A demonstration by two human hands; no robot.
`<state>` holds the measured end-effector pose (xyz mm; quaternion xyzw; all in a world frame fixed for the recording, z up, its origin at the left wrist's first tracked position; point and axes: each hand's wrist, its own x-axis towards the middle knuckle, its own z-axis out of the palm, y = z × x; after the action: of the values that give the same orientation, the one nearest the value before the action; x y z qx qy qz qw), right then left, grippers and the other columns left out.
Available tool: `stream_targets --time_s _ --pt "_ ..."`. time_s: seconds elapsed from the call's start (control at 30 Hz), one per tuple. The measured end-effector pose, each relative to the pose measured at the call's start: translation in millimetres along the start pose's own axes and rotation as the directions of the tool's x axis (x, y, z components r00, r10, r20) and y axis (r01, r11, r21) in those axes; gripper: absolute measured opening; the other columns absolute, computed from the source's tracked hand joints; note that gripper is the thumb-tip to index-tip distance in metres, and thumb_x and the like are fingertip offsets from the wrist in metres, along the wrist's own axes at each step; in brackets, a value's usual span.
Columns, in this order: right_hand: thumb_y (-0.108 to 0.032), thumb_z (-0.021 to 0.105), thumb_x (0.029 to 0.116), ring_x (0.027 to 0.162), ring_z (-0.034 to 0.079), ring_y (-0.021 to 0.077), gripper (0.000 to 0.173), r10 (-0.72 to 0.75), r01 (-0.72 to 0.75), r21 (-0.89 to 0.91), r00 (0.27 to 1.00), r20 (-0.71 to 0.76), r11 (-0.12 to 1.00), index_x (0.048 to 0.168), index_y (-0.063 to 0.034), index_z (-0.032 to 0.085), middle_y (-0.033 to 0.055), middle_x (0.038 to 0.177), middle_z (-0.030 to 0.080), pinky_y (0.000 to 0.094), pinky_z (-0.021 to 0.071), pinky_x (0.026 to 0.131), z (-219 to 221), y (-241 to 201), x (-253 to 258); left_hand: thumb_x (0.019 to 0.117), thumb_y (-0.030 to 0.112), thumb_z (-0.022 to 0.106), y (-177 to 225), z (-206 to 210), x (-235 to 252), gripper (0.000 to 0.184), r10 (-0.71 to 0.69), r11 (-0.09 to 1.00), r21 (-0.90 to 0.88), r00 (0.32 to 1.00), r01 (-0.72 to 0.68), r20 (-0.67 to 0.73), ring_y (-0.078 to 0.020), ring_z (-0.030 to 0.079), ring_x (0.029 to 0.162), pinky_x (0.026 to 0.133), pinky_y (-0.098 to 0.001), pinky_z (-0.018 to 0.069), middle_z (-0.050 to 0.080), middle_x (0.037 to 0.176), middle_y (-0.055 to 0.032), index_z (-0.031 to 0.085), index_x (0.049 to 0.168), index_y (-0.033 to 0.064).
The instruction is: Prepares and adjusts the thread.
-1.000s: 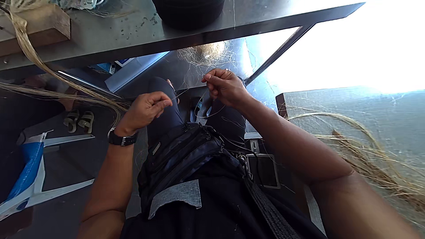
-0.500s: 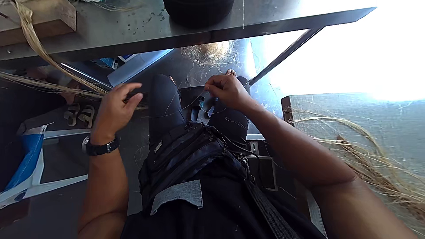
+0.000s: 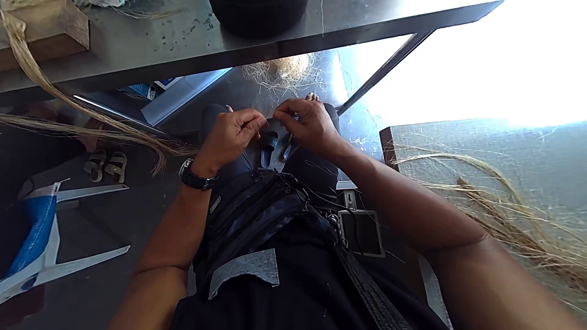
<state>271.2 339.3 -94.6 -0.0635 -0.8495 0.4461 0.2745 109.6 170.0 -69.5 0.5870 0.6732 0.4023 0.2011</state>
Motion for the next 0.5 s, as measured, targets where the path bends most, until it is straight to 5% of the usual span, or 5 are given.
stream_targets --time_s 0.1,0.23,0.33,0.5 --pt "-0.013 0.061 0.1026 0.058 0.055 0.0043 0.016 0.045 -0.048 0.116 0.998 0.033 0.992 0.098 -0.0025 0.072 0.0006 0.071 0.063 0.0219 0.0477 0.055 2 -2 0 0.1093 0.019 0.049 2 4 -1 0.026 -0.100 0.976 -0.196 0.994 0.089 -0.043 -0.0107 0.067 0.064 0.058 -0.0264 0.0595 0.071 0.083 -0.0021 0.071 0.110 0.0049" --pt "-0.014 0.062 0.1026 0.053 0.051 0.0041 0.016 0.117 -0.138 0.251 0.988 0.097 0.958 0.098 -0.0023 0.072 -0.0006 0.068 0.061 0.0215 0.0445 0.050 2 -4 0 0.1099 0.018 0.046 1 15 2 0.027 -0.151 0.948 -0.301 0.981 0.107 -0.125 -0.0077 0.046 0.052 0.048 -0.0215 0.0390 0.053 0.067 0.0019 0.069 0.100 0.0053" --pt "-0.012 0.061 0.1041 0.052 0.061 0.0101 0.018 0.213 -0.295 0.444 0.950 0.227 0.846 0.100 0.0021 0.070 0.0033 0.065 0.064 0.0264 0.0555 0.049 2 -8 0 0.1097 0.022 0.048 -1 17 3 0.030 -0.115 0.993 -0.049 0.959 0.106 -0.258 -0.0052 0.045 0.054 0.052 -0.0222 0.0376 0.051 0.066 0.0041 0.065 0.090 0.0089" --pt "-0.012 0.059 0.1052 0.052 0.061 0.0124 0.019 0.306 -0.470 0.632 0.882 0.357 0.616 0.111 0.0029 0.068 0.0041 0.063 0.061 0.0285 0.0563 0.050 2 -9 1 0.1093 0.026 0.050 -7 11 1 0.030 0.052 0.925 0.367 0.923 0.100 -0.381 -0.0113 0.059 0.063 0.060 -0.0307 0.0489 0.063 0.074 -0.0042 0.069 0.099 0.0056"
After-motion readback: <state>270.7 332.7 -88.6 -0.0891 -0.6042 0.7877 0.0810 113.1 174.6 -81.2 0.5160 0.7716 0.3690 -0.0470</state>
